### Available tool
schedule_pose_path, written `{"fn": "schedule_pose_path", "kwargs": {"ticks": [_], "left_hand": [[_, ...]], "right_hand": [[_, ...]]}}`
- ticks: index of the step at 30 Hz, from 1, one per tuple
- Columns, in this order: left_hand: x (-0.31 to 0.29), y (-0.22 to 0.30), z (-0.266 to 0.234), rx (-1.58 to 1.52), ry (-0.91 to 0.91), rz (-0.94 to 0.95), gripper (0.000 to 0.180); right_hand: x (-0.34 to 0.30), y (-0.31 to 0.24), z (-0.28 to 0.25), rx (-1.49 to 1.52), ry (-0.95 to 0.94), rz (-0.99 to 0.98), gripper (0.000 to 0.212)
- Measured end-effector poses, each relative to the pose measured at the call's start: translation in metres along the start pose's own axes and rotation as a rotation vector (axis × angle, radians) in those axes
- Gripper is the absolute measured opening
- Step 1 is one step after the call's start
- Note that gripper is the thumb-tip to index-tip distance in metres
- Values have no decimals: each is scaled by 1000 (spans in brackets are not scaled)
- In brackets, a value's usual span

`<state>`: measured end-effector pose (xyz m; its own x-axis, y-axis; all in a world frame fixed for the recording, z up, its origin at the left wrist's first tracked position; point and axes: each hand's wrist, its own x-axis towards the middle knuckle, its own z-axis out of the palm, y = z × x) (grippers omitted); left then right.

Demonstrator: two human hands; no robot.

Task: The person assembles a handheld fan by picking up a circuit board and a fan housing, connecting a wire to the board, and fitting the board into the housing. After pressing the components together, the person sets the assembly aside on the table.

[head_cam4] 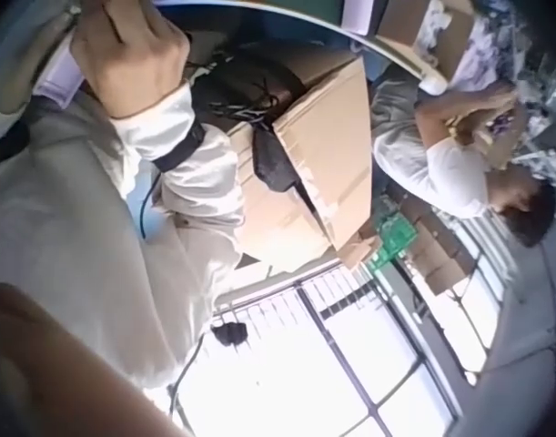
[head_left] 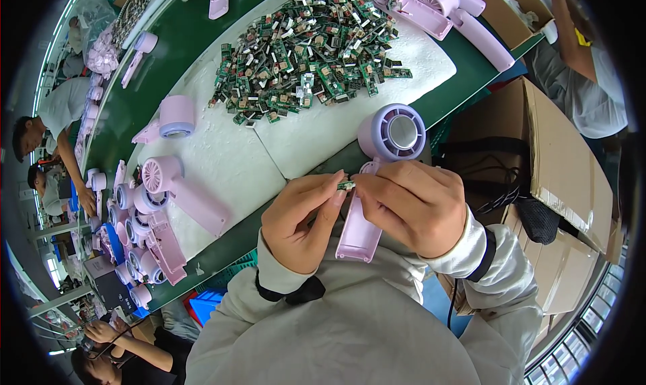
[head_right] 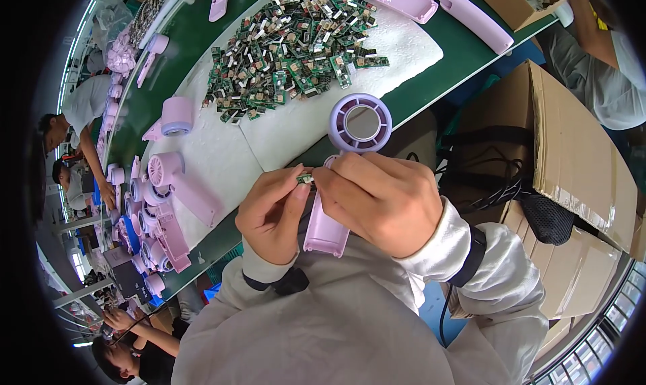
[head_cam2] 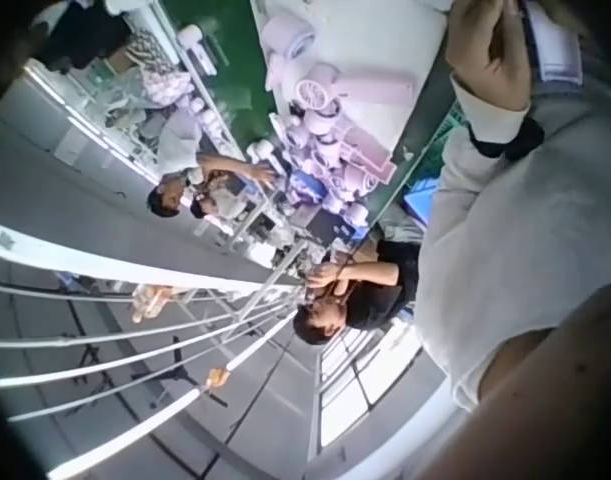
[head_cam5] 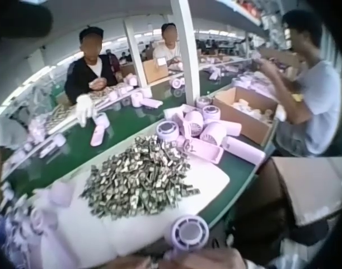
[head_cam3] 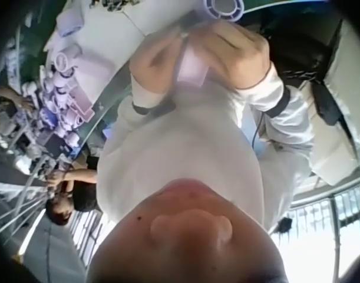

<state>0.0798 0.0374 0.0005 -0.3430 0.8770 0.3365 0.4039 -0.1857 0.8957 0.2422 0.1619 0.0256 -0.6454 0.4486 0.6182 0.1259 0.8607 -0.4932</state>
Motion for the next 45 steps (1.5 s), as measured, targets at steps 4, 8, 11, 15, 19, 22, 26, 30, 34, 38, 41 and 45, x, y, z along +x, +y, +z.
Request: {"fn": "schedule_pose_path", "kwargs": {"ticks": [4,8,11,15,19,22,26,30,34,38,41,45], "left_hand": [[-3,-8,9,62,21,88,32],[-4,-5,22,202,84,192,34],[-4,4,28,302,123,243,34],[-1,27,15,354,96,255,37],[7,66,-9,-49,-63,-59,53],[16,95,-32,-717,-183,-578,68],[25,116,-66,-753,-471,-793,83],[51,143,-106,-712,-549,-973,84],[104,166,-144,-549,-246,-644,64],[195,142,-175,-325,-207,-513,52],[272,91,-210,-236,-271,-661,49],[324,19,-241,-18,-200,-678,46]], "right_hand": [[-5,2,-1,17,-4,1,24],[-11,-14,2,75,25,198,21],[-7,-21,3,138,77,255,18],[-1,-27,-7,154,95,271,19],[9,-34,-25,239,29,262,20],[14,-48,-35,291,4,188,19],[17,-63,-43,342,-15,25,23],[18,-73,-55,321,23,-48,32],[25,-65,-49,252,-83,53,39],[21,-65,-46,159,-183,143,38],[22,-64,-44,110,-192,160,36],[27,-59,-44,79,-191,114,36]]}}
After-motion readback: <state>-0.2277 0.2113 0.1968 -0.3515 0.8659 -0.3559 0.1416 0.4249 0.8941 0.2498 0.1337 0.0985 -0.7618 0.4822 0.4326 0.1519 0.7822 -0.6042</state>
